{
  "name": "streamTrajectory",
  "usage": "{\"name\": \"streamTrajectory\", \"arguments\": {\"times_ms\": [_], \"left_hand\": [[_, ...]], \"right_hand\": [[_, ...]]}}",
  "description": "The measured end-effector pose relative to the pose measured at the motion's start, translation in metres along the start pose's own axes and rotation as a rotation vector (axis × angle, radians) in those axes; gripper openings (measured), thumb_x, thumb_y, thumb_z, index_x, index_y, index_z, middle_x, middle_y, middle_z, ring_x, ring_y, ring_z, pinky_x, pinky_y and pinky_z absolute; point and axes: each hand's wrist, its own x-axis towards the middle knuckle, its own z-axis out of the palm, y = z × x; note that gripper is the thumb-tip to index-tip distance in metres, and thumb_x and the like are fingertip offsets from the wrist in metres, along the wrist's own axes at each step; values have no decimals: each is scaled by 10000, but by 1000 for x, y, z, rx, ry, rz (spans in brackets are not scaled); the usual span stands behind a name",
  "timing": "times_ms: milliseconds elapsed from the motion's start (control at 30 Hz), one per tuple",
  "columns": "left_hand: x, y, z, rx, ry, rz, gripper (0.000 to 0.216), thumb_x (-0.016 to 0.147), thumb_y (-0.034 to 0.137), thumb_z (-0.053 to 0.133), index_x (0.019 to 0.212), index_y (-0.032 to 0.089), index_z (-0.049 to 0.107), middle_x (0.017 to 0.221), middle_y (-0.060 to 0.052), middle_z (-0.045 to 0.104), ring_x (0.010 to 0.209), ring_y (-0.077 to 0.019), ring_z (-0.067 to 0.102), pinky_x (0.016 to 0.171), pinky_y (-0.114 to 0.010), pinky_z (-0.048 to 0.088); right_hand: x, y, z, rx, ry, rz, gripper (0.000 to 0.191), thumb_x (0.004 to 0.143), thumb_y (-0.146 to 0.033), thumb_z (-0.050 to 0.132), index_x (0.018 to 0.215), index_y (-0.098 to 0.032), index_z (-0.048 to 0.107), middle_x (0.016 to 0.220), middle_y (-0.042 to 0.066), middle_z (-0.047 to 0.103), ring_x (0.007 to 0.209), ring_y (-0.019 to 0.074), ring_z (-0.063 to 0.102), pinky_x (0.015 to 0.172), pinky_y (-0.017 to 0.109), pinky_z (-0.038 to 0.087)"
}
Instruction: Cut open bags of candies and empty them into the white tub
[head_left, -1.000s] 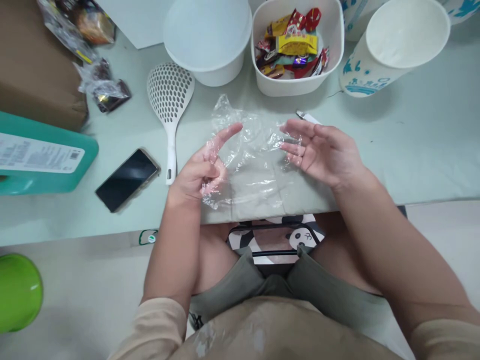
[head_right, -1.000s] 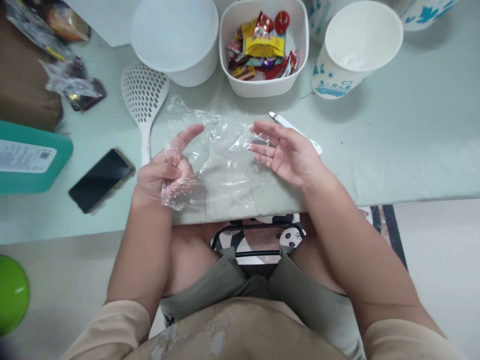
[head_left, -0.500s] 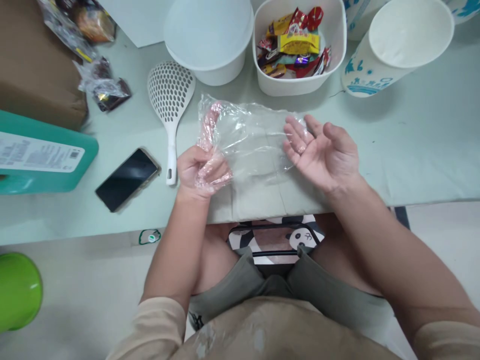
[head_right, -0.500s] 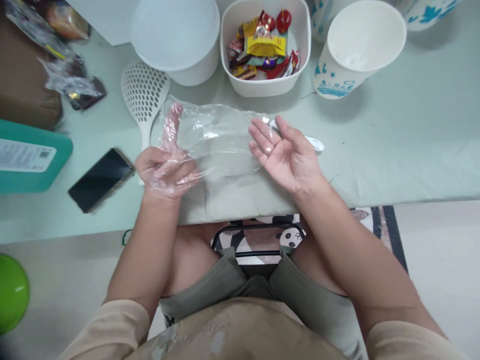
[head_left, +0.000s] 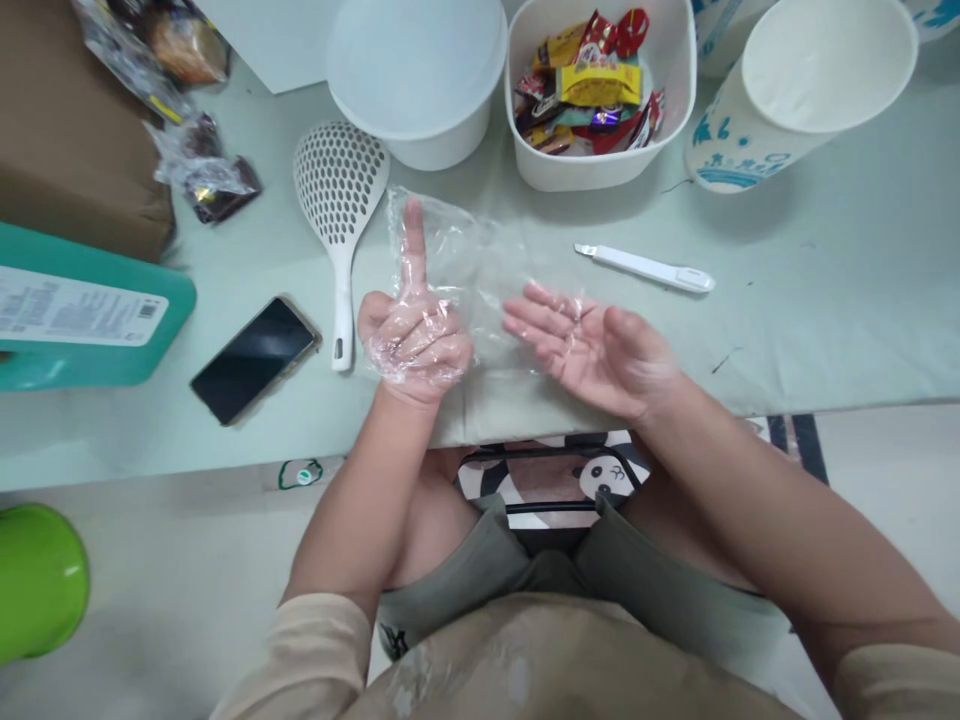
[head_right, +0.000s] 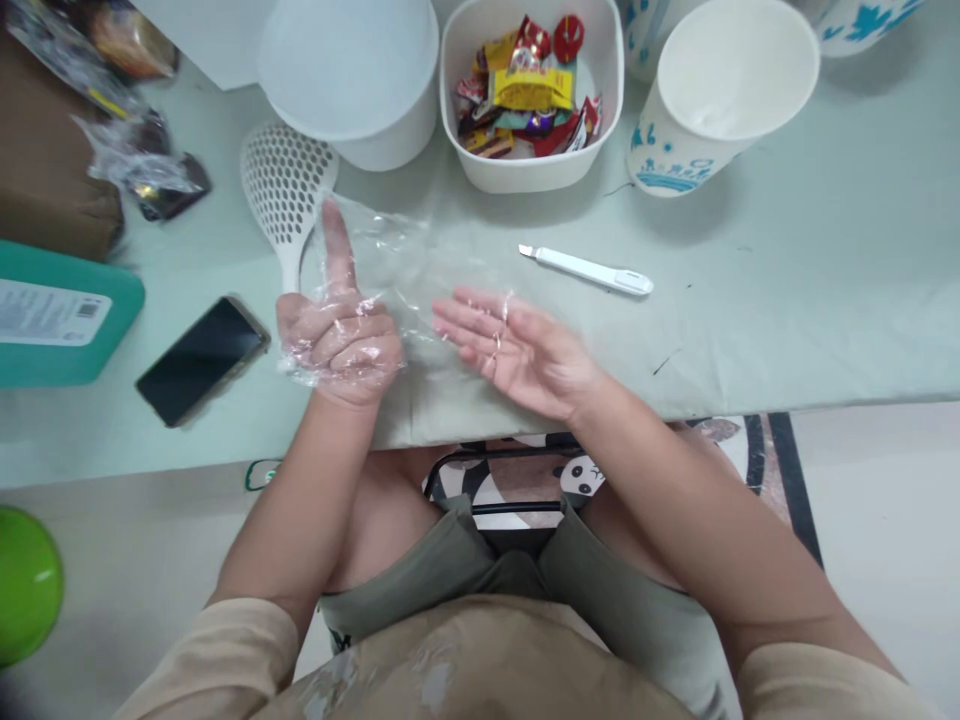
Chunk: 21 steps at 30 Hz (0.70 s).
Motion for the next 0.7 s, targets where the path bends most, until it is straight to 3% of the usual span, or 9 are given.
{"name": "streamTrajectory", "arguments": {"times_ms": [133,233,367,467,600,700], "left_hand": [[-3,2,2,27,-15,-11,545,891,621,481,1401,453,576,461,142,-196,396,-79,-230,358,-322,-124],[-3,8,4,-14,-13,-38,529,893,565,463,1389,439,594,431,144,-170,388,-78,-232,353,-298,-131],[2,16,-2,-19,-104,-221,494,881,403,537,1368,371,613,369,140,107,300,-69,-19,320,-224,61],[8,16,-7,70,-148,-316,366,855,354,571,1184,256,696,378,88,379,271,-68,190,320,-211,151],[11,10,-9,235,-196,-319,226,840,320,630,1005,193,717,513,3,633,318,-73,421,336,-182,242],[10,7,-10,379,-179,-313,212,850,193,606,1031,201,716,525,21,656,324,-77,463,333,-165,261]], "right_hand": [[1,10,2,-108,-34,-9,573,644,-368,943,1174,-349,728,1361,11,733,1338,244,644,925,343,609],[2,8,2,-164,0,-35,436,721,-420,898,1127,-358,754,1315,0,753,1241,225,696,730,270,582],[0,-7,-3,-231,129,-42,347,807,-539,784,1030,-275,766,951,45,808,779,182,751,476,232,435],[-2,-18,-9,-304,215,-18,336,820,-465,752,1081,-254,748,718,15,748,450,115,568,372,232,308],[-7,-26,-15,-349,261,21,325,851,-406,686,1123,-233,724,624,8,702,352,93,457,325,225,204],[-10,-29,-20,-397,281,38,326,892,-353,645,1185,-223,697,573,-5,670,330,93,430,319,225,213]]}}
